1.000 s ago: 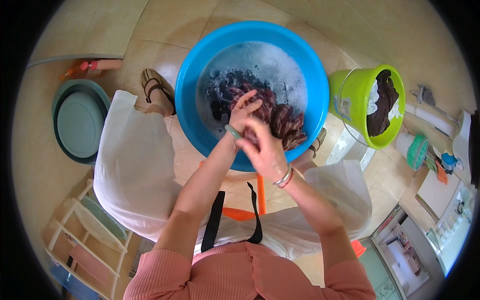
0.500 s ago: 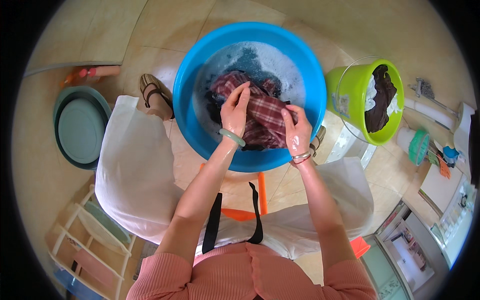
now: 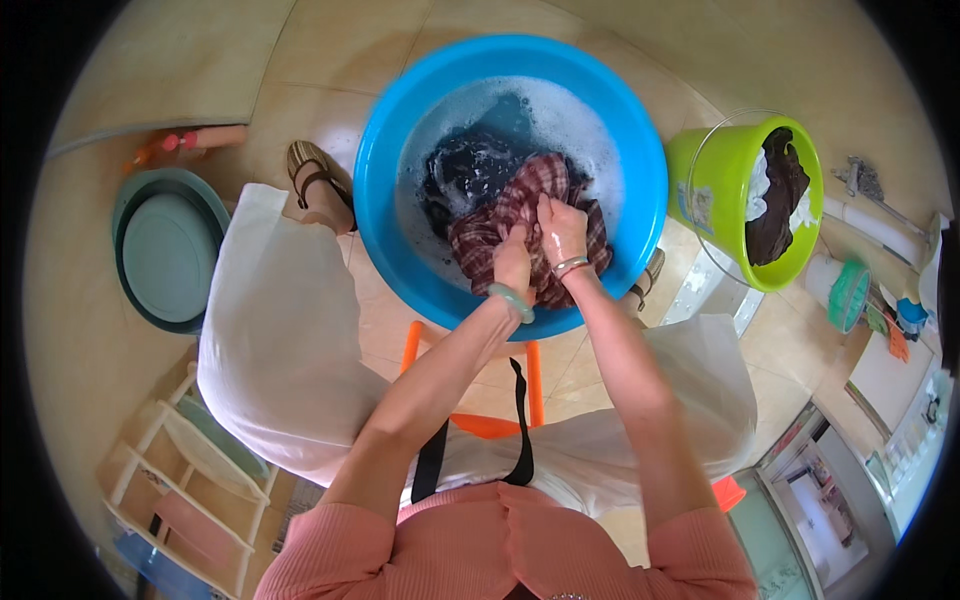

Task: The person hand-washes clothes in a blue basin filled with soapy water. They scrub and rinse a dark garment and a plaid shirt, then transfer the wet items into a green bucket. The person also briefly handles a small cloth from a nearby shelf.

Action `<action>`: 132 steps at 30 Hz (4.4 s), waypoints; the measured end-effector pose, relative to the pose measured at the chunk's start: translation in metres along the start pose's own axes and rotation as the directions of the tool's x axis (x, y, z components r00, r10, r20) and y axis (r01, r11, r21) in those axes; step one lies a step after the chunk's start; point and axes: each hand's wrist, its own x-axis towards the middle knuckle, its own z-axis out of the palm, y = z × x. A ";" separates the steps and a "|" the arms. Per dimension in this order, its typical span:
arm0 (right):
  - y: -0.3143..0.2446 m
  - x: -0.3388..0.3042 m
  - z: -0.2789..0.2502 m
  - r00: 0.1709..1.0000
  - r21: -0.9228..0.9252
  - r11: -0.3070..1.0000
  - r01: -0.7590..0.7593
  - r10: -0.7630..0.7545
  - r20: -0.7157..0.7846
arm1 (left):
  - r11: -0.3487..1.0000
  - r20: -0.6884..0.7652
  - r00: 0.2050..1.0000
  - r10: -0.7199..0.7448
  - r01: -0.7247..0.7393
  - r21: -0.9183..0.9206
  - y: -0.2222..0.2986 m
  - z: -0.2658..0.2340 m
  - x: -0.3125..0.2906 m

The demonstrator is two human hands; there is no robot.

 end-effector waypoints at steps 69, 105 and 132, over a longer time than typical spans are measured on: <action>0.029 0.139 -0.013 0.949 -0.250 0.936 0.248 -0.287 -0.134 | 0.753 0.090 0.753 0.652 -0.657 0.038 0.114 -0.017 0.114; -0.040 0.098 0.024 0.899 0.016 0.903 0.430 -0.426 -0.102 | 0.949 0.387 0.889 0.246 -0.140 -0.284 0.037 0.019 0.102; -0.069 0.021 -0.001 0.706 0.030 0.724 0.689 -0.680 0.198 | 0.966 0.687 0.696 0.209 -0.037 -0.257 0.106 0.026 0.101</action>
